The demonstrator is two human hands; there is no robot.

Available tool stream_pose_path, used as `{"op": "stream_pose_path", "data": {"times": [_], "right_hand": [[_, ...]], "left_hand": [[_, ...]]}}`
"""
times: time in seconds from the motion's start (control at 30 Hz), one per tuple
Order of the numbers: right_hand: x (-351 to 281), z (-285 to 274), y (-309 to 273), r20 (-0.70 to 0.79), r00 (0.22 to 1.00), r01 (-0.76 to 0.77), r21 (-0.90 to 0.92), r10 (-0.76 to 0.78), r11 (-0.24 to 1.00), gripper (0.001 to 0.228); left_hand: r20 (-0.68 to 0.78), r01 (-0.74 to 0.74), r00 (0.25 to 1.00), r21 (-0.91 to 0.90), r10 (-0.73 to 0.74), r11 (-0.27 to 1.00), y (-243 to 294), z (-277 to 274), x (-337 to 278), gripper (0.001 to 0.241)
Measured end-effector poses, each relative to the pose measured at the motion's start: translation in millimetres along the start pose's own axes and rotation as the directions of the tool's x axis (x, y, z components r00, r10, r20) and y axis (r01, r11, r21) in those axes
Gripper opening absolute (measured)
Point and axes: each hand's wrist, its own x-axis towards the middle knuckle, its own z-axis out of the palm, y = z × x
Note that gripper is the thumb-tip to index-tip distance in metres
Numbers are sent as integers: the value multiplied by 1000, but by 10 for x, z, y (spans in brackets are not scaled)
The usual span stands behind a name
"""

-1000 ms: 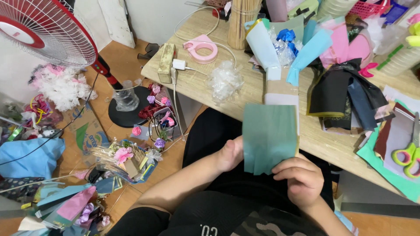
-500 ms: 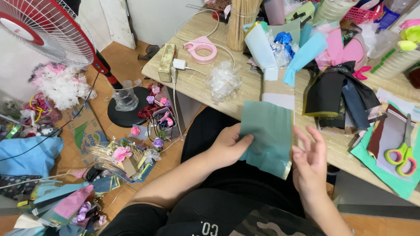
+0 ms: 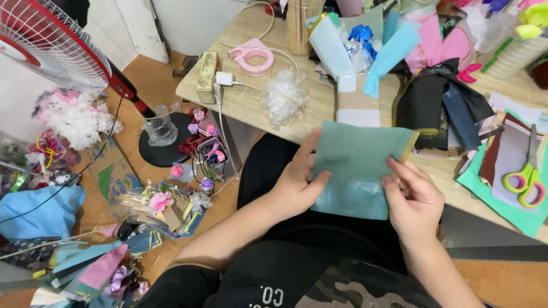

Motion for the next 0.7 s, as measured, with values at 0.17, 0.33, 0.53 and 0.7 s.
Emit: {"op": "stream_pose_path", "data": {"times": [0.17, 0.33, 0.53, 0.7], "right_hand": [[-36, -112, 184, 61, 998, -9, 142, 0, 990, 53], [13, 15, -210, 172, 985, -47, 277, -1, 960, 79], [-14, -97, -176, 278, 961, -89, 314, -2, 945, 96], [26, -109, -307, 374, 925, -207, 364, 61, 908, 106]], "left_hand": [[-6, 65, 998, 41, -64, 997, -14, -31, 50, 41], [-31, 115, 993, -27, -116, 993, 42, -67, 55, 48], [60, 169, 985, -163, -161, 972, 43, -99, 77, 66], [93, 161, 985, -204, -144, 966, -17, -57, 77, 73]]}}
